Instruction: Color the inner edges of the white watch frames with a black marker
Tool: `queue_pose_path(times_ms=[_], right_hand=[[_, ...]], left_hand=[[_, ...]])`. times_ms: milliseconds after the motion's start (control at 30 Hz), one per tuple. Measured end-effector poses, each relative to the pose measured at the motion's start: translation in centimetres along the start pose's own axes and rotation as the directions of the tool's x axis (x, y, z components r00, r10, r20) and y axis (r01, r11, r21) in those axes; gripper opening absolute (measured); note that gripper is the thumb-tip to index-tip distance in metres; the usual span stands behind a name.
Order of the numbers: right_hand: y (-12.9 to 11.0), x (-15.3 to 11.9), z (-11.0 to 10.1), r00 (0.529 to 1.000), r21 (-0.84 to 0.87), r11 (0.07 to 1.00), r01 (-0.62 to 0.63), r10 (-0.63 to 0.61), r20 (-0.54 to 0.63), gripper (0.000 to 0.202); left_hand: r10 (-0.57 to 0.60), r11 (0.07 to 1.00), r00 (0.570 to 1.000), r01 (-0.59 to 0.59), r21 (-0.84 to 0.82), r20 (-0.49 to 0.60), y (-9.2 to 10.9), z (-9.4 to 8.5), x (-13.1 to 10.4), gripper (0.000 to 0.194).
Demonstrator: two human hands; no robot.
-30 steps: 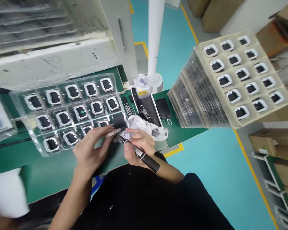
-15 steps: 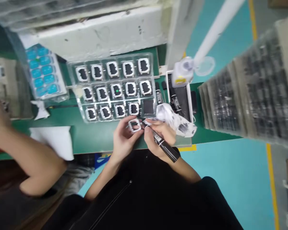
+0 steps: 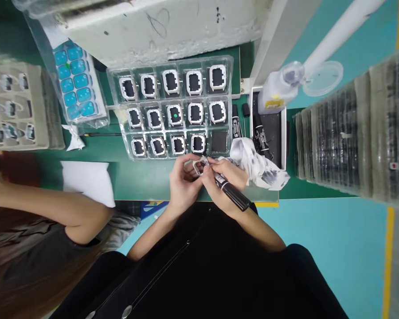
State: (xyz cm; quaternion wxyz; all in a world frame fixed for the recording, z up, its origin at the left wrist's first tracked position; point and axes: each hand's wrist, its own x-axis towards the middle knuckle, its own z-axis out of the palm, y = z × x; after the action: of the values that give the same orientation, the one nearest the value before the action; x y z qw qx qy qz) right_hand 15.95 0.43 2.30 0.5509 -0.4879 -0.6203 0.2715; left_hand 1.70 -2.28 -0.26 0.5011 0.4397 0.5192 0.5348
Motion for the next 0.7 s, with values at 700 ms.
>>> queue_pose_path(times_ms=[700], right_hand=[[-0.11, -0.02, 0.09, 0.995, -0.035, 0.995, 0.097, -0.096, 0.02, 0.015]], left_hand=[[0.051, 0.973, 0.998, -0.043, 0.225, -0.03, -0.84, -0.38, -0.83, 0.039]])
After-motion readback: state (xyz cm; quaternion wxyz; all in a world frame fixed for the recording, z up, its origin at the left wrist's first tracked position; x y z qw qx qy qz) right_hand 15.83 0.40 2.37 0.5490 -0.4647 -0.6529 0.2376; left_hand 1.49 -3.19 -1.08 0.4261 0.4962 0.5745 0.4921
